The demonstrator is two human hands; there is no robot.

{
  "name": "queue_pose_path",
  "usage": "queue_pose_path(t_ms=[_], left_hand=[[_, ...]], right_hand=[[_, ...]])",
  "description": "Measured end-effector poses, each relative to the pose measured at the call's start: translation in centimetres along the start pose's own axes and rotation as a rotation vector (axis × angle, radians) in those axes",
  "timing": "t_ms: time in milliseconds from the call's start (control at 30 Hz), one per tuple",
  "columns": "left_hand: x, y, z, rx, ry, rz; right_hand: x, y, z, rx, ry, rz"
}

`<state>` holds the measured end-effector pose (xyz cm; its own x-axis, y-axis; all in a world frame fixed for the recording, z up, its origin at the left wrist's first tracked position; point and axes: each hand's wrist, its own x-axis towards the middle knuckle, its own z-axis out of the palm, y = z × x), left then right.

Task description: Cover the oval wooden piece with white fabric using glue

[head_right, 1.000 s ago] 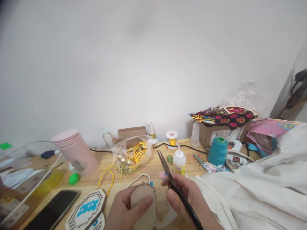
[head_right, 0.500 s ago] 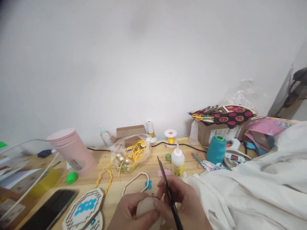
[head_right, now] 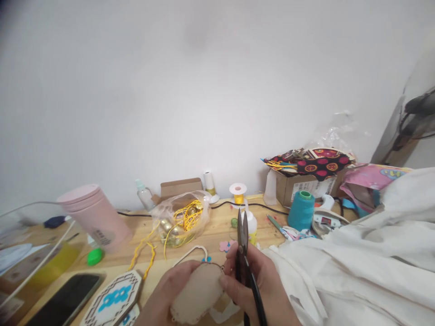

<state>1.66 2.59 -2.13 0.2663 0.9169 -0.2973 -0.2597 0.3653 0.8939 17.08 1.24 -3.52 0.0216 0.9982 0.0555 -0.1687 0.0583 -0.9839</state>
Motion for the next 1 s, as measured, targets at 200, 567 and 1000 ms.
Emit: queue_pose_path(t_ms=[200, 567, 1000], left_hand=[[0.1, -0.5, -0.3, 0.084, -0.294, -0.251], [0.8, -0.1, -1.1, -0.139, 0.104, 0.075], [0.2, 0.7, -0.4, 0.067, 0.350, 0.296]], right_hand=[[-0.3, -0.6, -0.2, -0.040, -0.279, -0.138], [0.7, -1.2, -2.7, -0.475, -0.121, -0.226], [0.2, -2.3, -2.1, -1.272, -0.329, -0.298]])
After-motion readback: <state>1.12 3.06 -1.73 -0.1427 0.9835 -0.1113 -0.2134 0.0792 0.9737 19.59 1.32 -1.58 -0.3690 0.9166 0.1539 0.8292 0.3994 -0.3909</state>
